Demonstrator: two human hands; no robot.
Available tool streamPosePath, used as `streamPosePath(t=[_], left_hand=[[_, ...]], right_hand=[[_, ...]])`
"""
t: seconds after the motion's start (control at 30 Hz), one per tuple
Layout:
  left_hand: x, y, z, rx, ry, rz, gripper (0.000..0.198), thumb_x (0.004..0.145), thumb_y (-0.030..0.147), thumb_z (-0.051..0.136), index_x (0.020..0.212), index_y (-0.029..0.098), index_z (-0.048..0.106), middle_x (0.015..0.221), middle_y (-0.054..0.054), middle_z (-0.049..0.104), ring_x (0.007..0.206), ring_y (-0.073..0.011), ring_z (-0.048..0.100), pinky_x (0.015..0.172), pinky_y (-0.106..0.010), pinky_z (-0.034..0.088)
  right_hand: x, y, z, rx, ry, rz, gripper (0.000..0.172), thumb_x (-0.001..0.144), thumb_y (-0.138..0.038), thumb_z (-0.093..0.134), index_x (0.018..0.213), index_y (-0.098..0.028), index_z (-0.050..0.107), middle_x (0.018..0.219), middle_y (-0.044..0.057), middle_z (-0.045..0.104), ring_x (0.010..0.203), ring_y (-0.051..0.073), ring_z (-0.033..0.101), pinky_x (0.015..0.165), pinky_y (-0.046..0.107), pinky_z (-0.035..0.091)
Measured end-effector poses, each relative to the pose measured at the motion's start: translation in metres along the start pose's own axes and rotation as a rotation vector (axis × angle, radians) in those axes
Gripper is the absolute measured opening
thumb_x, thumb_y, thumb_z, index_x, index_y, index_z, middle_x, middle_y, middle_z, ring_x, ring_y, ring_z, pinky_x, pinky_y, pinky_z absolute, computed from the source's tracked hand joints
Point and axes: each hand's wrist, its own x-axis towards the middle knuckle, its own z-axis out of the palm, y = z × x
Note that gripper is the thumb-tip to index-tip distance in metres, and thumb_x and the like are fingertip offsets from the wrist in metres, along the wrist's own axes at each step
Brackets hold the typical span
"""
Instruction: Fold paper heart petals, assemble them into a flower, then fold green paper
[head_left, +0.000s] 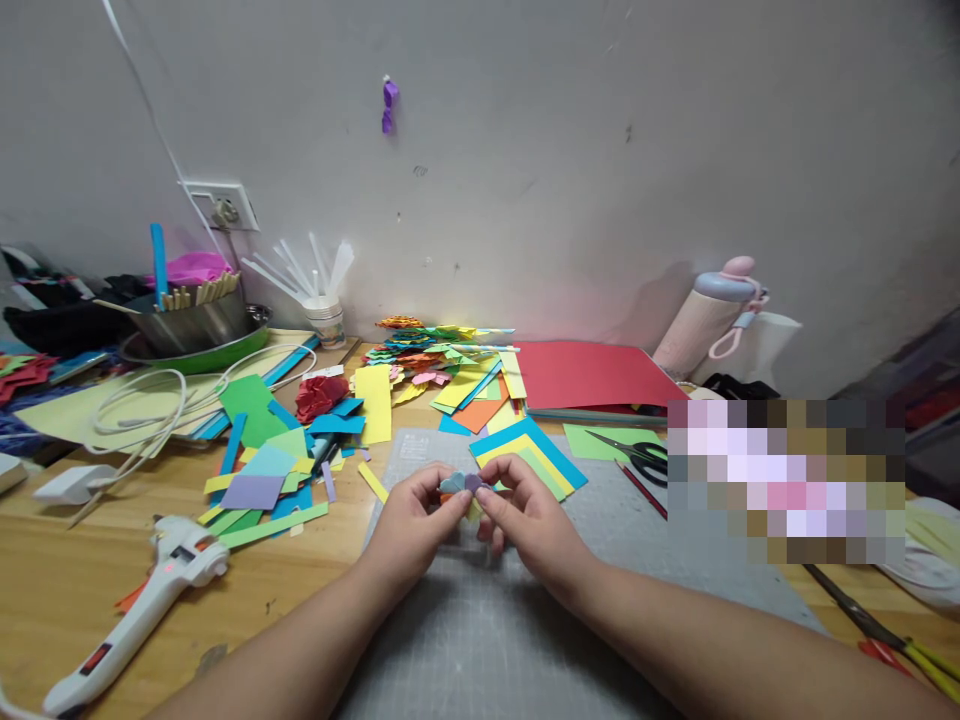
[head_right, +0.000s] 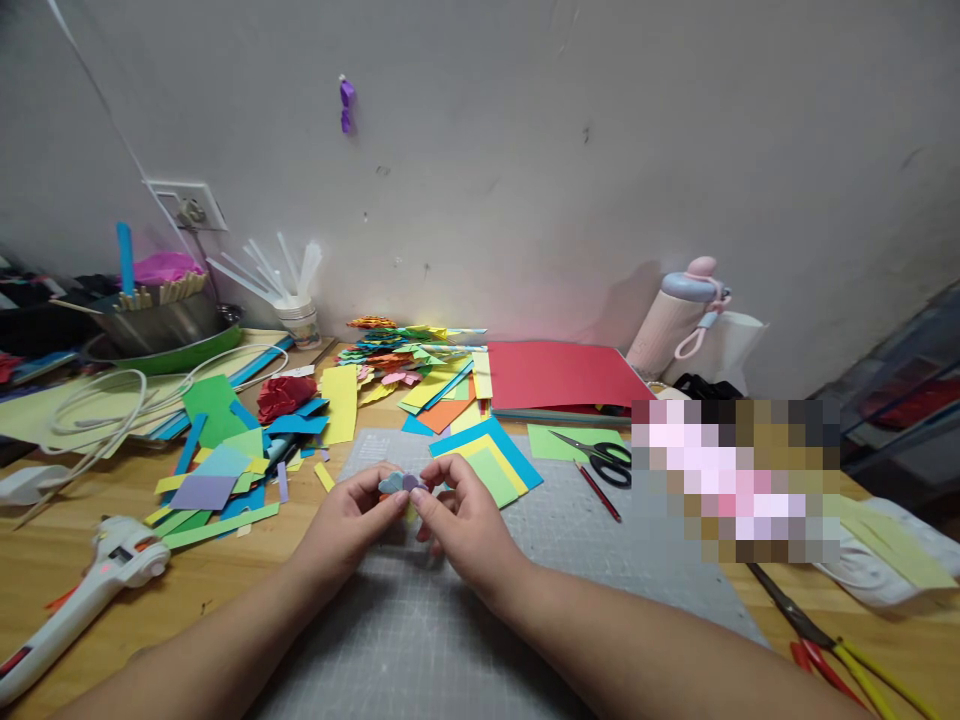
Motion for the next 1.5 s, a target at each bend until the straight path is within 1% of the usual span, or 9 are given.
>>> streamPosePath(t=[0.17, 0.27, 0.37, 0.47, 0.63, 0.9, 1.27, 1.4, 1.5], left_hand=[[0.0020, -0.0020, -0.0011, -0.011, 0.040, -0.026, 0.026, 0.071, 0.039, 0.068, 0.072, 0.014, 0.061, 0.072, -0.002, 0.058, 0.069, -0.0157, 0.053, 0.065, -0.025, 0.040], [0.0035, -0.0039, -0.0029, -0.033, 0.079, -0.039, 0.028, 0.070, 0.041, 0.069, 0.072, 0.014, 0.061, 0.069, -0.001, 0.058, 0.067, -0.0148, 0.052, 0.065, -0.025, 0.040], [0.0038, -0.0049, -0.0029, -0.028, 0.055, -0.045, 0.028, 0.070, 0.040, 0.069, 0.070, 0.014, 0.059, 0.066, 0.001, 0.056, 0.064, -0.0138, 0.051, 0.063, -0.024, 0.039], [0.0029, -0.0044, -0.0017, -0.011, 0.007, -0.049, 0.027, 0.072, 0.039, 0.068, 0.071, 0.014, 0.058, 0.068, 0.000, 0.055, 0.065, -0.0138, 0.051, 0.062, -0.024, 0.039], [0.0022, -0.0046, -0.0015, -0.031, 0.026, -0.044, 0.026, 0.073, 0.039, 0.067, 0.072, 0.015, 0.056, 0.069, 0.001, 0.052, 0.065, -0.0128, 0.049, 0.061, -0.023, 0.037], [0.0028, -0.0051, -0.0014, -0.014, 0.044, -0.012, 0.030, 0.073, 0.037, 0.066, 0.062, 0.016, 0.047, 0.063, 0.004, 0.043, 0.060, -0.0106, 0.042, 0.056, -0.021, 0.033], [0.0019, -0.0026, -0.0022, -0.048, 0.031, -0.014, 0.026, 0.073, 0.036, 0.066, 0.066, 0.015, 0.053, 0.067, 0.002, 0.051, 0.066, -0.0130, 0.048, 0.063, -0.024, 0.038], [0.0009, -0.0030, -0.0030, -0.056, 0.048, -0.012, 0.022, 0.076, 0.036, 0.064, 0.080, 0.015, 0.061, 0.077, -0.001, 0.059, 0.074, -0.0151, 0.051, 0.069, -0.024, 0.039], [-0.0001, -0.0019, -0.0014, -0.080, -0.001, -0.020, 0.024, 0.076, 0.034, 0.065, 0.092, 0.016, 0.062, 0.089, -0.004, 0.062, 0.081, -0.0171, 0.054, 0.072, -0.026, 0.040]], right_hand=[[0.0006, 0.0012, -0.0008, -0.061, -0.005, 0.018, 0.027, 0.081, -0.044, 0.059, 0.080, -0.019, 0.048, 0.054, -0.006, 0.049, 0.048, 0.010, 0.050, 0.043, 0.020, 0.039], [0.0006, 0.0004, -0.0002, -0.041, -0.012, 0.022, 0.027, 0.079, -0.043, 0.061, 0.084, -0.020, 0.048, 0.062, -0.005, 0.050, 0.049, 0.010, 0.050, 0.041, 0.019, 0.039], [0.0012, 0.0003, -0.0004, -0.013, -0.008, 0.012, 0.027, 0.078, -0.042, 0.062, 0.088, -0.021, 0.049, 0.074, -0.003, 0.052, 0.052, 0.009, 0.053, 0.040, 0.019, 0.039], [0.0018, 0.0012, -0.0012, -0.043, -0.014, 0.021, 0.027, 0.079, -0.043, 0.061, 0.083, -0.020, 0.049, 0.064, -0.004, 0.051, 0.051, 0.010, 0.052, 0.041, 0.019, 0.040], [0.0009, 0.0008, -0.0014, -0.042, 0.029, -0.002, 0.029, 0.079, -0.046, 0.060, 0.078, -0.020, 0.049, 0.055, -0.005, 0.051, 0.049, 0.011, 0.051, 0.043, 0.021, 0.040], [0.0011, -0.0010, -0.0013, -0.031, 0.009, 0.009, 0.030, 0.077, -0.046, 0.062, 0.080, -0.020, 0.050, 0.058, -0.005, 0.051, 0.051, 0.012, 0.053, 0.042, 0.020, 0.041], [0.0013, 0.0020, -0.0014, -0.039, -0.023, 0.011, 0.028, 0.078, -0.043, 0.062, 0.076, -0.019, 0.048, 0.058, -0.005, 0.050, 0.049, 0.010, 0.051, 0.042, 0.020, 0.039], [0.0013, 0.0014, -0.0026, -0.041, 0.020, -0.010, 0.026, 0.081, -0.043, 0.060, 0.077, -0.019, 0.049, 0.054, -0.005, 0.052, 0.048, 0.010, 0.049, 0.045, 0.021, 0.040], [0.0015, 0.0016, -0.0034, -0.026, 0.042, -0.002, 0.027, 0.081, -0.043, 0.060, 0.077, -0.019, 0.048, 0.054, -0.005, 0.051, 0.049, 0.011, 0.050, 0.045, 0.021, 0.041]])
